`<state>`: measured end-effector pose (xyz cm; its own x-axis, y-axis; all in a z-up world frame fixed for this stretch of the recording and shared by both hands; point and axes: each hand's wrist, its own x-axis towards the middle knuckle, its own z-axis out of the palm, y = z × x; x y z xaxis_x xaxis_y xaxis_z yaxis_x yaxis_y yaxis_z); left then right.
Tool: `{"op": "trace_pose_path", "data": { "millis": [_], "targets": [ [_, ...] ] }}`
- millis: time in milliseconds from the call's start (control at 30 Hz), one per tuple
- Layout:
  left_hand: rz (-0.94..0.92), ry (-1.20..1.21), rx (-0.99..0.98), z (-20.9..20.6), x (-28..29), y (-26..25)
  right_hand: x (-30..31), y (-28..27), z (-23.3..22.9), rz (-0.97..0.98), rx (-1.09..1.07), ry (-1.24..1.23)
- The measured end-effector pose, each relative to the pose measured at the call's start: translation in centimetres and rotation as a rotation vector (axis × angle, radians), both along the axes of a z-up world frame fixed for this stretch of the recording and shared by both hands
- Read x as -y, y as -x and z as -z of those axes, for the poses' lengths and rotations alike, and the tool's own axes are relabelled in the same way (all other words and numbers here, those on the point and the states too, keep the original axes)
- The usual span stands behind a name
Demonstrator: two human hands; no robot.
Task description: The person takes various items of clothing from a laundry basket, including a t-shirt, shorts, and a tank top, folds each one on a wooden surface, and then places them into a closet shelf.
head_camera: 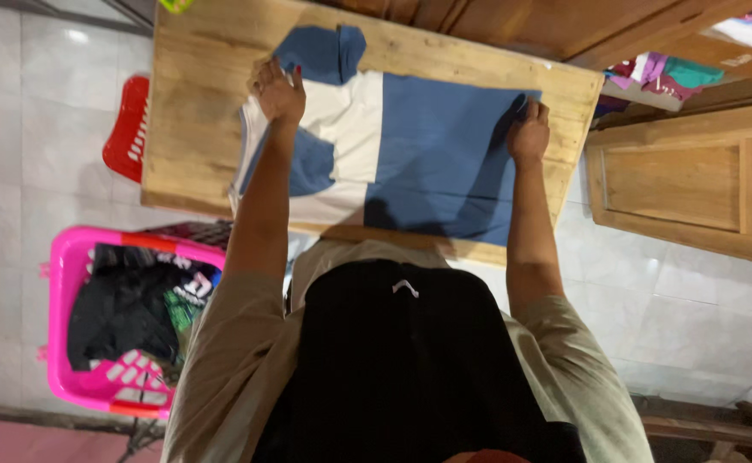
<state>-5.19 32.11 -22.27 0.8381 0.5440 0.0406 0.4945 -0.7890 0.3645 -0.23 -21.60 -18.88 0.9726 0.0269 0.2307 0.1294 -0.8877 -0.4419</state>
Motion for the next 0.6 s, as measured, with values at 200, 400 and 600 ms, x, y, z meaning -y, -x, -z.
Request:
{"op": "trace_pose_path", "data": {
  "millis": [200, 400, 600],
  "targets": [
    [0.190, -0.228, -0.127, -0.5, -3.7, -9.1, -1.0, -6.2, -0.9, -0.083, -0.256, 0.117],
    [0.423, 0.208, -0.170, 0.0, -7.0, -13.0, 2.0, -6.9, -0.7, -0.105, -0.279, 0.226],
    [0.598, 0.785, 0.215, -0.7, -8.9, -14.2, 4.2, -5.9, -1.6, -0.038, -0.079, 0.113]
  ]
}}
